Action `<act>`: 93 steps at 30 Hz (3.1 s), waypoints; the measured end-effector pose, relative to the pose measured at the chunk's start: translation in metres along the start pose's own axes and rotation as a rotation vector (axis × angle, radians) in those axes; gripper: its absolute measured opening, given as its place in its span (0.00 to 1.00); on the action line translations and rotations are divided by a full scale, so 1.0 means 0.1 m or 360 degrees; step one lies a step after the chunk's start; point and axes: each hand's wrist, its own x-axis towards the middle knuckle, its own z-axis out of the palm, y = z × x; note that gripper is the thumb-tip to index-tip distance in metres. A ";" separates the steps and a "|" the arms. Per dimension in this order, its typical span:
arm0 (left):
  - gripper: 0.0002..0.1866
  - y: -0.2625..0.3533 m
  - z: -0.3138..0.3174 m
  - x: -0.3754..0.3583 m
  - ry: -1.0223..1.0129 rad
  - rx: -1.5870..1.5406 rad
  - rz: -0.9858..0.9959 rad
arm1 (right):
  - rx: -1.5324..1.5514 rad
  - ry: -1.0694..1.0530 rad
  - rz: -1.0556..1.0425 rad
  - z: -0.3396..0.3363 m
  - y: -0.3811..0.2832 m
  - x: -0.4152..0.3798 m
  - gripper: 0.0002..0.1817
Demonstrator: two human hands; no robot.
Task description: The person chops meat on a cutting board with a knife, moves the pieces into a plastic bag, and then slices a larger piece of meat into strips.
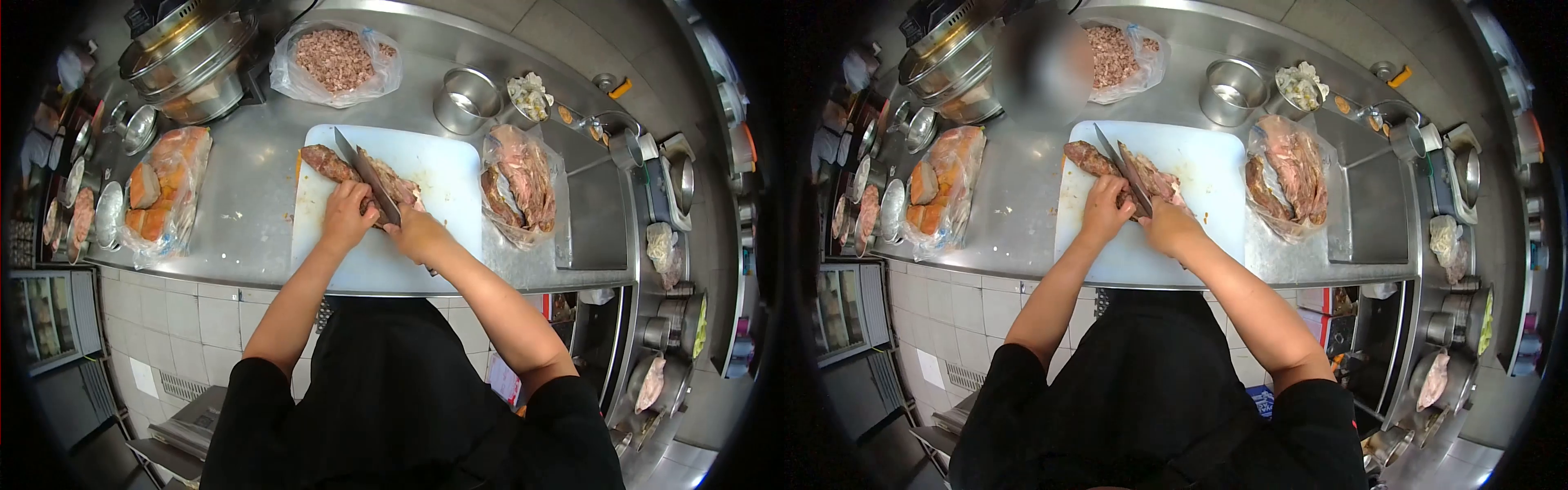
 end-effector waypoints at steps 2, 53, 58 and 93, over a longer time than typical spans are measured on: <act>0.16 -0.03 0.02 0.00 0.0013 0.0095 -0.0025 | 0.0093 -0.0364 0.0203 -0.28 -0.15 -0.23 0.21; 0.18 0.25 -0.53 -0.38 -0.0050 0.0537 -0.0668 | -0.0316 -0.0042 -0.0323 0.12 0.68 -0.42 0.20; 0.16 0.27 -0.61 -0.35 -0.0161 0.0404 -0.0638 | -0.0325 -0.0166 -0.0272 0.09 0.73 -0.32 0.20; 0.29 -0.50 -1.46 0.00 -0.0493 0.0550 -0.1122 | 0.0687 0.0284 0.0513 0.14 1.38 -0.87 0.20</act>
